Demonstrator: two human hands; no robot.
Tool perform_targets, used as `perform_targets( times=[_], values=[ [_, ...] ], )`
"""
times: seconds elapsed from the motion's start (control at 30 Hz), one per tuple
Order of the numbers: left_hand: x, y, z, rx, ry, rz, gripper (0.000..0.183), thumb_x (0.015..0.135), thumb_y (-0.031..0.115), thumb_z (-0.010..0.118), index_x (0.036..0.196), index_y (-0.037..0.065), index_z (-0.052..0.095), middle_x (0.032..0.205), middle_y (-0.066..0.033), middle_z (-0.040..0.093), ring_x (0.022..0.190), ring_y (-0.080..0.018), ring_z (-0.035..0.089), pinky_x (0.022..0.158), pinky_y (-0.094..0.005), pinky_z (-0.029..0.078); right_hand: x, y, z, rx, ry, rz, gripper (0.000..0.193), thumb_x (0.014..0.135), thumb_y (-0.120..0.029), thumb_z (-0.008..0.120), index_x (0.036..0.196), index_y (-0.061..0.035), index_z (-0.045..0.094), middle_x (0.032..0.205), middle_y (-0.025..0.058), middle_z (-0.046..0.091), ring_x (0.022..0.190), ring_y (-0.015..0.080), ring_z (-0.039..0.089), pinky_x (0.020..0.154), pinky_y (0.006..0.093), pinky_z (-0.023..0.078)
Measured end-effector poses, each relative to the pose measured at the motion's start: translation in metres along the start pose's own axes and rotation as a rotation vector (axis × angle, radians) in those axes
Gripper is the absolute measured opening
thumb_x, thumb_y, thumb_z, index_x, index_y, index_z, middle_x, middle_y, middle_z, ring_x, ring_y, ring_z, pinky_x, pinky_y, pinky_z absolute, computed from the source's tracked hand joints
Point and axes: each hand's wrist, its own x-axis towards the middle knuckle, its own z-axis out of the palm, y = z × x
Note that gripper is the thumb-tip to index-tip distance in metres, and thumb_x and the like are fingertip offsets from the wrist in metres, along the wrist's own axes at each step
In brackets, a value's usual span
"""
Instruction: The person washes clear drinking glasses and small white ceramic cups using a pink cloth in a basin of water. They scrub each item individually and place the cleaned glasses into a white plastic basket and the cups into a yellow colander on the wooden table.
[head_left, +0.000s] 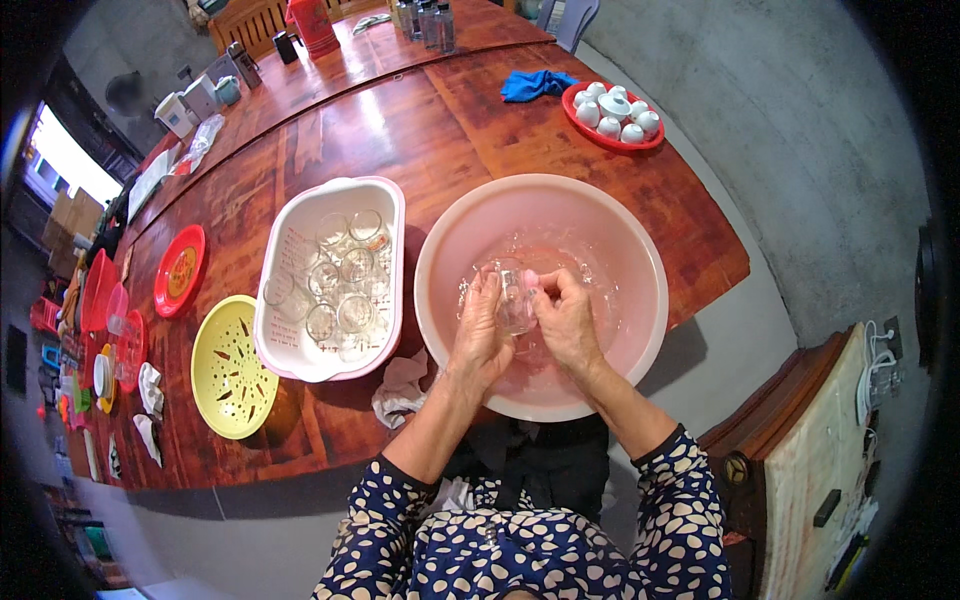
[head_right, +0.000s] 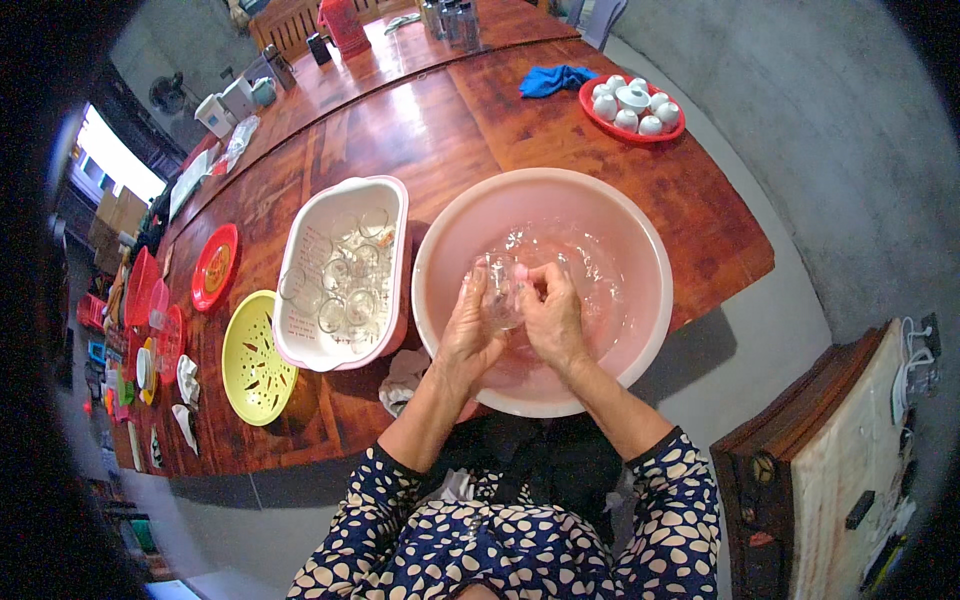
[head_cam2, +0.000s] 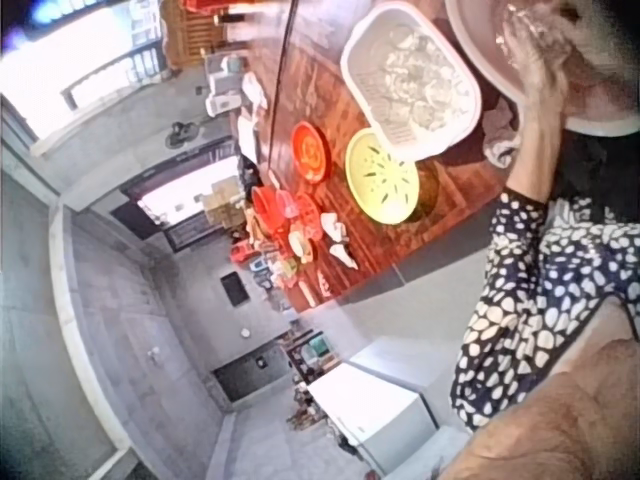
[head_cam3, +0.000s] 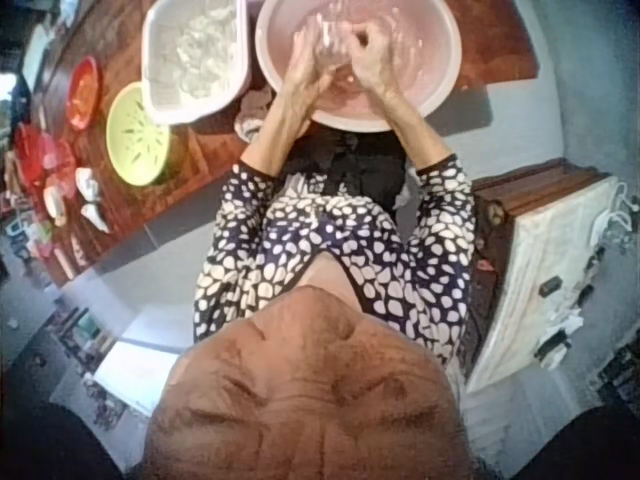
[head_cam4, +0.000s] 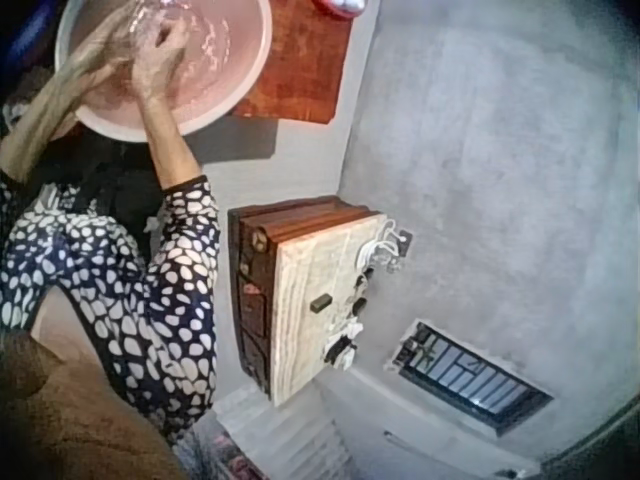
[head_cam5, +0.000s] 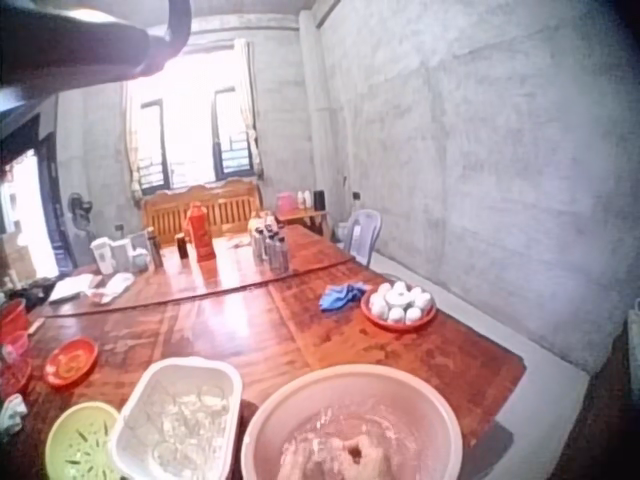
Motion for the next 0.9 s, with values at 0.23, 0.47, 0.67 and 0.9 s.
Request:
perform_targets(
  times=[0.23,0.47,0.67,0.9],
  values=[
    [0.001,0.002,-0.002,0.010,-0.033,0.059,0.049,0.090,0.031,0.062,0.129,0.013,0.038,0.110,-0.0028,0.052,0.100,-0.0168,0.055,0.077,-0.0334,0.052,-0.037,0.007,-0.012,-0.195,-0.188,-0.301,0.006,0.085,0.008,0.053,0.088,0.0030,0.052,0.093,0.0090,0.047,0.061,0.0117,0.057,0.052,0.0252,0.048],
    [-0.017,-0.004,0.005,0.910,-0.032,0.313,0.066,0.082,0.027,0.069,0.136,0.009,0.037,0.108,-0.0097,0.055,0.097,-0.0223,0.057,0.078,-0.0353,0.051,-0.044,0.008,-0.037,-0.562,-0.522,-0.384,0.007,0.081,0.001,0.054,0.088,0.0032,0.054,0.091,0.0193,0.051,0.080,0.0351,0.058,0.072,0.0406,0.048],
    [-0.036,-0.017,0.024,2.119,0.118,0.629,0.058,0.073,0.027,0.072,0.123,0.007,0.051,0.100,-0.0105,0.056,0.089,-0.0252,0.059,0.074,-0.0393,0.048,-0.039,0.031,-0.061,-0.688,-0.636,-0.296,0.013,0.077,-0.001,0.052,0.087,0.0045,0.058,0.093,0.0251,0.057,0.090,0.0423,0.056,0.079,0.0458,0.047],
    [-0.025,-0.015,0.023,2.333,-0.011,0.901,0.043,0.073,0.021,0.065,0.112,0.006,0.054,0.096,-0.0077,0.054,0.084,-0.0247,0.057,0.069,-0.0428,0.044,-0.031,0.015,-0.056,-0.673,-0.840,-0.031,0.016,0.079,-0.006,0.054,0.090,0.0034,0.061,0.097,0.0263,0.058,0.096,0.0424,0.055,0.081,0.0452,0.045]
  ],
)
